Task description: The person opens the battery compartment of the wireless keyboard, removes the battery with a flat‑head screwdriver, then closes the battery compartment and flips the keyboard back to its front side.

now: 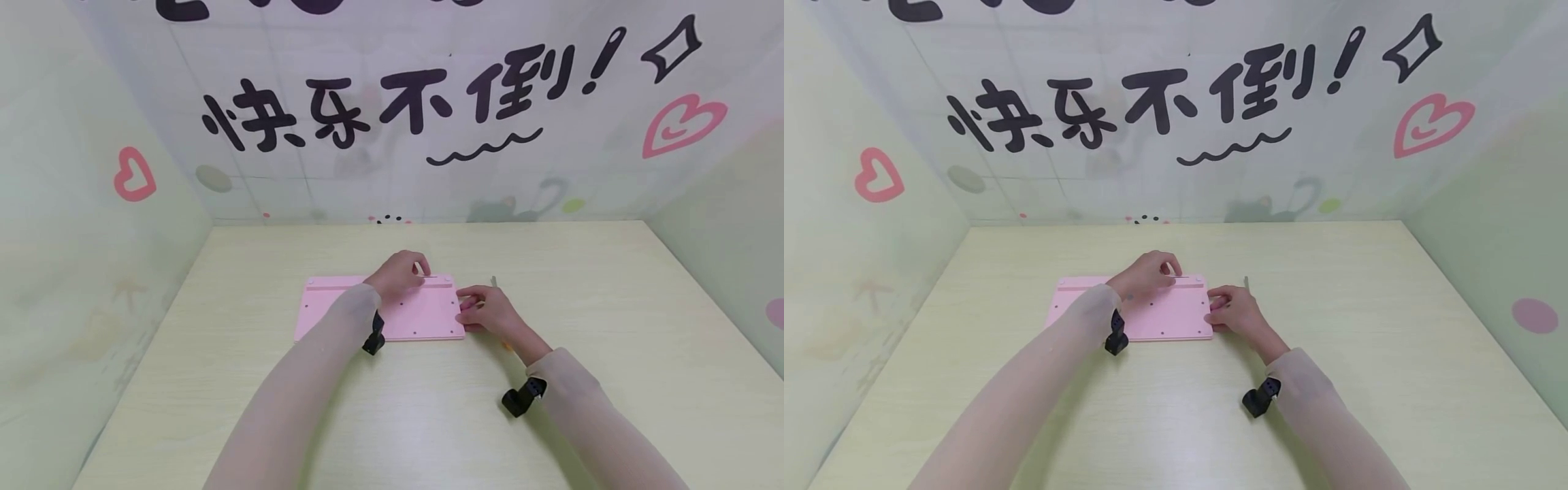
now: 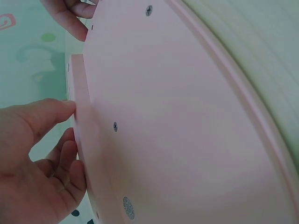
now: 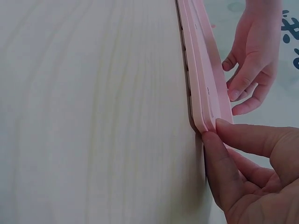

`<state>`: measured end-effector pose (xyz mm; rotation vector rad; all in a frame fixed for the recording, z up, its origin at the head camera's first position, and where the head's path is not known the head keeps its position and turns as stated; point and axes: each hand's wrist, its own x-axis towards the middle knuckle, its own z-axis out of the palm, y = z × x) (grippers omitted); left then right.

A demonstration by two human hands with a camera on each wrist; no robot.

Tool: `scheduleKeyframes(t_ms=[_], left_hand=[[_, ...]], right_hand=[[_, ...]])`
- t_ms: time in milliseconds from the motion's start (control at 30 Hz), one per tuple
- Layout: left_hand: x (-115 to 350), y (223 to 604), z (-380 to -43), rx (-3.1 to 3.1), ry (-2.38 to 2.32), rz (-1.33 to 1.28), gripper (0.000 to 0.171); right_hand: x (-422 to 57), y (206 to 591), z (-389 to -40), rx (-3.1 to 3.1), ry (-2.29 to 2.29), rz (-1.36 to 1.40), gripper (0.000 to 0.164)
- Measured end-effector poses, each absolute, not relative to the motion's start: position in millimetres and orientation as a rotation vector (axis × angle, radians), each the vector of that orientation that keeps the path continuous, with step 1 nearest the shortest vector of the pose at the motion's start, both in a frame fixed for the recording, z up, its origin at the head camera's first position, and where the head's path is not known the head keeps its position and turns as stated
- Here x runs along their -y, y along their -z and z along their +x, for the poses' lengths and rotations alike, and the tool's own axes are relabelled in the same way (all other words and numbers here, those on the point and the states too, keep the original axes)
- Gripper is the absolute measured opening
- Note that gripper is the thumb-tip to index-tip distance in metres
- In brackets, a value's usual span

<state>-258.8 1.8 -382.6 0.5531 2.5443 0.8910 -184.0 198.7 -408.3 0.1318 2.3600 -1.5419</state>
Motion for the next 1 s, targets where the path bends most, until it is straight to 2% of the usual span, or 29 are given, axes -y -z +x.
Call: scheduleKeyframes(t_ms=[1000], left_hand=[[-13,372,-246,-2.624,-0.707,0.483,0.014]], right_hand=[[-197,408,-183,-2.367,1.550,0.135,0.047]])
